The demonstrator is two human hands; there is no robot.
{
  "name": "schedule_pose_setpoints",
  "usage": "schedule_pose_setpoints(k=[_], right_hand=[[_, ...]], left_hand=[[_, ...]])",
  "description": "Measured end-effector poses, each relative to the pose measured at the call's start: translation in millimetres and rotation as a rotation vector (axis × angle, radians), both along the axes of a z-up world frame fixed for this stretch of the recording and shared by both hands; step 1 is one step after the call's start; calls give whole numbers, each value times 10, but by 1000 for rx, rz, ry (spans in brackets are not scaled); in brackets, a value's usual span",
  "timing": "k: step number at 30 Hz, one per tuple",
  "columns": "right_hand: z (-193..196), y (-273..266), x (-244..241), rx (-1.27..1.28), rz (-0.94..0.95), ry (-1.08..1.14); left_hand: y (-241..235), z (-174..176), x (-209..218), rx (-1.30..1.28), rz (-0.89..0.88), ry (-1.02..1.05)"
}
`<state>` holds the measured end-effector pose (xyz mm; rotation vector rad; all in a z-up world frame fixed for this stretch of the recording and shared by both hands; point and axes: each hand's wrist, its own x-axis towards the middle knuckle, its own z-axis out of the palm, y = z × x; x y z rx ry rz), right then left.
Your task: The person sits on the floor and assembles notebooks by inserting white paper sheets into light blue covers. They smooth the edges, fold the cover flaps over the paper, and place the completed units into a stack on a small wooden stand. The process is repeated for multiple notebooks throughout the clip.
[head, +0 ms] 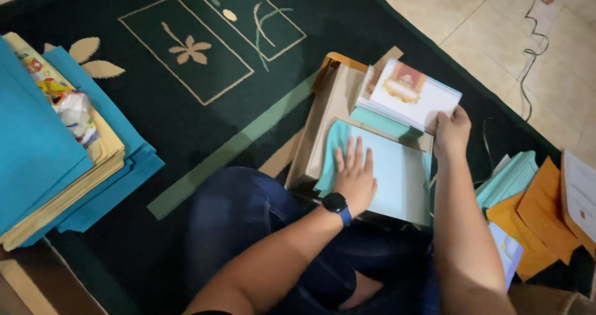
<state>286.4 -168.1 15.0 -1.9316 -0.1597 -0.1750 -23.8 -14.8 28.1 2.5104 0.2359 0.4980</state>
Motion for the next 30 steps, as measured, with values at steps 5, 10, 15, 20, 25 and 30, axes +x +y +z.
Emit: schedule_pose_setpoints(k=[5,10,15,20,25,30], right_hand=[[-153,365,113,-392,-80,-18],[-253,250,-88,-614,-200,-64],[179,-134,-1279,-675,-141,-108],[-402,-868,-1682,-796,-88,14],[-334,-930,-1967,-770,-37,187],[225,-795,-2202,-508,0,121]], left_hand=[[-83,-205,25,40,-144,92],[-114,-380,27,118,-383,151],[-92,-401,119,165,-437,295],[16,-115,-28,208,-493,345],[4,-58,-32,223,-475,375],[56,215,-73,200,-516,484]])
